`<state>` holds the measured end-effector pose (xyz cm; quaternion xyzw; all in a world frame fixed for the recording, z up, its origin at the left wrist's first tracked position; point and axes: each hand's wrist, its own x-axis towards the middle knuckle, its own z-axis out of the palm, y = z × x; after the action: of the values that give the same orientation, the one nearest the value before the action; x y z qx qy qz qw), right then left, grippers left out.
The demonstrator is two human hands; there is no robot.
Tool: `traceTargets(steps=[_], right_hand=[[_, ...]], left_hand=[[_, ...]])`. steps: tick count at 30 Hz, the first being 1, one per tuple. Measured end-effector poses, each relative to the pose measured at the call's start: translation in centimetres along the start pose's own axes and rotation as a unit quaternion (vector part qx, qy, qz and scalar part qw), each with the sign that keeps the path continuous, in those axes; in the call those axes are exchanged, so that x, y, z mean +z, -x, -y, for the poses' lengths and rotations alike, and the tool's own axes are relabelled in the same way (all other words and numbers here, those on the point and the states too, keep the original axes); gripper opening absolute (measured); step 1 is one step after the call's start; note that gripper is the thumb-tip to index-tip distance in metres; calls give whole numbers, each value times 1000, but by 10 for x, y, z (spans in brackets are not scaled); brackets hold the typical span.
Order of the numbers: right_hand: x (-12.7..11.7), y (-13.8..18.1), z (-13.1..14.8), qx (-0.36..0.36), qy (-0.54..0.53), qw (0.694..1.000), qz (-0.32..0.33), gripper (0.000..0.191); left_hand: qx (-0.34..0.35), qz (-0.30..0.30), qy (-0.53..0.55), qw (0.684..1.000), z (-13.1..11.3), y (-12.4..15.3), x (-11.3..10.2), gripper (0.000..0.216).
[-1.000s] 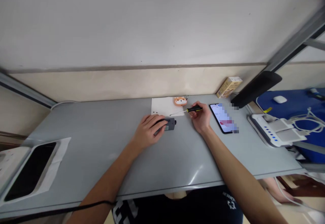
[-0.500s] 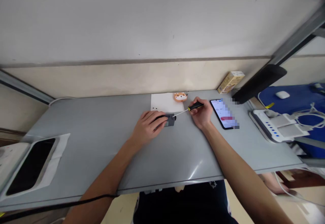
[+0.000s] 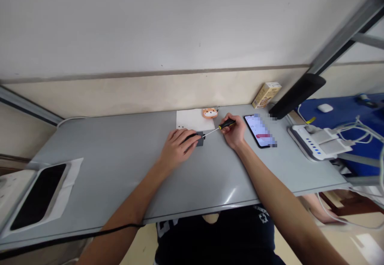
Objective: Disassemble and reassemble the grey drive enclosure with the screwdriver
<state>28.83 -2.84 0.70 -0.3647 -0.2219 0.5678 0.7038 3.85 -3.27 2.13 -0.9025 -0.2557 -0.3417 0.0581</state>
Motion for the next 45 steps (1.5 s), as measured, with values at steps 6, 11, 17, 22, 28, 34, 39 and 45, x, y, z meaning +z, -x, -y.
traceTargets(steps=[6,11,17,22,28,34,39,45], right_hand=[[-2,-2,1,-2,-16,1000,-19,19],[4,-1,-4,-25,69,997,-26,25],[16,11,-20,-113,341,929,93,32],[17,16,-22,-111,384,907,131,36],[16,16,-21,-96,385,907,142,38],[14,11,-17,-94,325,937,91,38],[9,4,-14,-74,226,971,40,42],[4,-5,-16,-61,169,984,4,40]], left_hand=[[0,26,-13,1000,2,-1,-1,25],[33,43,12,998,4,3,1,34],[35,40,75,996,-4,8,5,47],[9,44,118,992,-4,6,-2,49],[-58,70,168,982,3,7,-11,43],[-188,10,305,934,6,8,-1,17],[-295,20,370,880,17,13,15,19],[-331,46,306,891,26,17,25,23]])
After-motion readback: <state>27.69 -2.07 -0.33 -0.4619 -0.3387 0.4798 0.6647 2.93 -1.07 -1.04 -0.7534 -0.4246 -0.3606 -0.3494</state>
